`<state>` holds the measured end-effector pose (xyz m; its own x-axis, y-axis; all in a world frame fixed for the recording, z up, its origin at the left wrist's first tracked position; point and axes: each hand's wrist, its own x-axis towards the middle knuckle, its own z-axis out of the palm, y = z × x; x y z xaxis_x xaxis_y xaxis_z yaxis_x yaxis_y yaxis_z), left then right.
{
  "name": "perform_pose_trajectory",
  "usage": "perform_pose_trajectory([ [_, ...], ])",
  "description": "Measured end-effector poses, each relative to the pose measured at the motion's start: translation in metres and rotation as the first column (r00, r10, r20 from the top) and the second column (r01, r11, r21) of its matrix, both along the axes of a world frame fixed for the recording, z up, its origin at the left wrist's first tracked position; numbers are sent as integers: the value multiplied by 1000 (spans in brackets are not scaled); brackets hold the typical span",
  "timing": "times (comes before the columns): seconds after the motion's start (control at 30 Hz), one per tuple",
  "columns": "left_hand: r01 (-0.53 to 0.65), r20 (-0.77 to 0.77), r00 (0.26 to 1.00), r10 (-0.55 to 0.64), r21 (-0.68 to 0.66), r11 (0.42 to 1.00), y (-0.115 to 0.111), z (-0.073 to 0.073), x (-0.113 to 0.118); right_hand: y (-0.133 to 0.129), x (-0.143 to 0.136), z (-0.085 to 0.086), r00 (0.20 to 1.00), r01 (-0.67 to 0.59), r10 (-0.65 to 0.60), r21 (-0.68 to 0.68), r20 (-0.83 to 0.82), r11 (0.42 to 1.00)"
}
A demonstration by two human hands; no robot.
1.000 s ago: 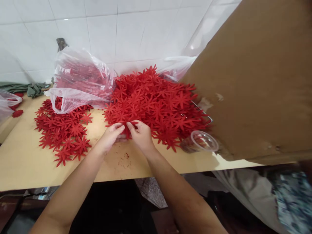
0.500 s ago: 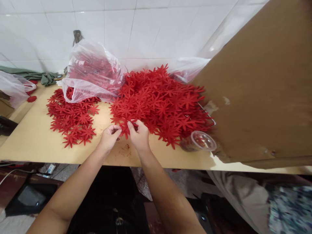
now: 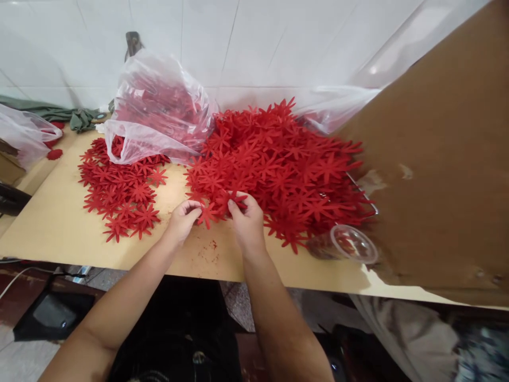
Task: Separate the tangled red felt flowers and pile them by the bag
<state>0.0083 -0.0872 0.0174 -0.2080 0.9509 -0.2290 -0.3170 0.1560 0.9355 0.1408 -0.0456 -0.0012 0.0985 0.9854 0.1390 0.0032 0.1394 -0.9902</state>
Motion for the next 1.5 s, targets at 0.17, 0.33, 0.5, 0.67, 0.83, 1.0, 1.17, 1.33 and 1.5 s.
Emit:
perform_pose_trajectory([
  [0.17,15,41,999,-15,-9,1000,6,-2,6,0,6,3,998,-24,28,-70,54,997],
  [0.33,4,78,997,1,-65,998,9,1,11,1,7,3,997,-9,16,-100,75,995],
  [0.5,49,257,966,-9,-152,987,7,0,20,-4,-10,1,1000,3,-3,-34,16,999],
  [0.67,60,260,965,-29,-115,992,6,-3,21,-9,-19,1,998,38,-38,-10,57,999],
  [0.83,39,181,983,-15,-129,991,7,0,10,-2,-5,-6,992,99,-102,43,72,994],
  [1.0,68,3,998,-68,-84,994,5,1,10,2,-2,-6,994,107,-107,40,19,993],
  [1.17,49,-93,994,-57,-90,995,9,1,11,3,-1,-1,991,112,-112,10,71,994],
  [1.33,94,-107,989,-104,-96,991,15,3,10,3,3,6,977,170,-158,-71,145,983],
  [1.5,119,-146,982,-124,-43,992,22,-4,12,5,-3,1,999,-54,54,-19,1,998],
])
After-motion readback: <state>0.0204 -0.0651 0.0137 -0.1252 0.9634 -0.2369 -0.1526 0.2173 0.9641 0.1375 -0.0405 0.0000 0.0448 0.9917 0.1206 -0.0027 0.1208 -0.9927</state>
